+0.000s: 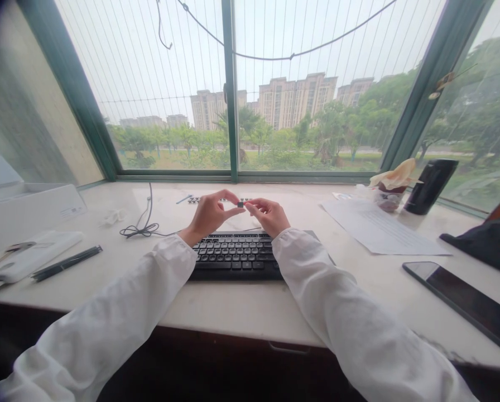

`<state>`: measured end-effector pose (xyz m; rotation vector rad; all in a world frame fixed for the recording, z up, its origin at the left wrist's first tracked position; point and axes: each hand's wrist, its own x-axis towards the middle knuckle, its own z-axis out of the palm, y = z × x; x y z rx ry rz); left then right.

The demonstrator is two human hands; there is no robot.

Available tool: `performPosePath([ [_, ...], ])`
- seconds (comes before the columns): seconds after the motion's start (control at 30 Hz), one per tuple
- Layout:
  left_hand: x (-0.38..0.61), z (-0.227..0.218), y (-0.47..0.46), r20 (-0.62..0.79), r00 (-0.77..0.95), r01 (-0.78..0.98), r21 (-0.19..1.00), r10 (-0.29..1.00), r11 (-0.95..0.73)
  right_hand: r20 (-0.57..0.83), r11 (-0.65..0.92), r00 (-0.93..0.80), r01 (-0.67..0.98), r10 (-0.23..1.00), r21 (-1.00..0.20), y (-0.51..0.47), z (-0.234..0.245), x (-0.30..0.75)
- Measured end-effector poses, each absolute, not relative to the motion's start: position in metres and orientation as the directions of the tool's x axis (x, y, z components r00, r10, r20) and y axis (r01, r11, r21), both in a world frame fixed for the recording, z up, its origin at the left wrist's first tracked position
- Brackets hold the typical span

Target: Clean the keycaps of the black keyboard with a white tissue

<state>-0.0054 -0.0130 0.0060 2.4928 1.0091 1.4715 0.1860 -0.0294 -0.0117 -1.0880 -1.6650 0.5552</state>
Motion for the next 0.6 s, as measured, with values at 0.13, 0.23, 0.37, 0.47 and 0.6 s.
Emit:
performPosePath([
  [0.13,-0.006,0.006,-0.012,0.754,0.361,0.49,0.347,0.549,-0.8,0.511,0.498,-0.075,0.386,0.856,-0.777,-0.028,-0.013,0.185],
  [0.23,-0.007,0.007,-0.012,0.752,0.408,0.486,0.301,0.517,-0.821,0.506,0.489,-0.08,0.421,0.859,-0.764,-0.028,-0.014,0.185],
  [0.37,-0.012,0.012,-0.012,0.689,0.536,0.458,0.248,0.488,-0.854,0.512,0.455,-0.05,0.537,0.857,-0.71,-0.031,-0.016,0.182],
  [0.47,-0.021,0.02,-0.011,0.57,0.633,0.448,0.283,0.525,-0.848,0.54,0.46,-0.074,0.628,0.838,-0.628,-0.034,-0.02,0.177],
  [0.6,-0.042,0.032,-0.006,0.254,0.696,0.554,0.405,0.672,-0.727,0.542,0.474,-0.168,0.728,0.823,-0.495,-0.038,-0.028,0.169],
])
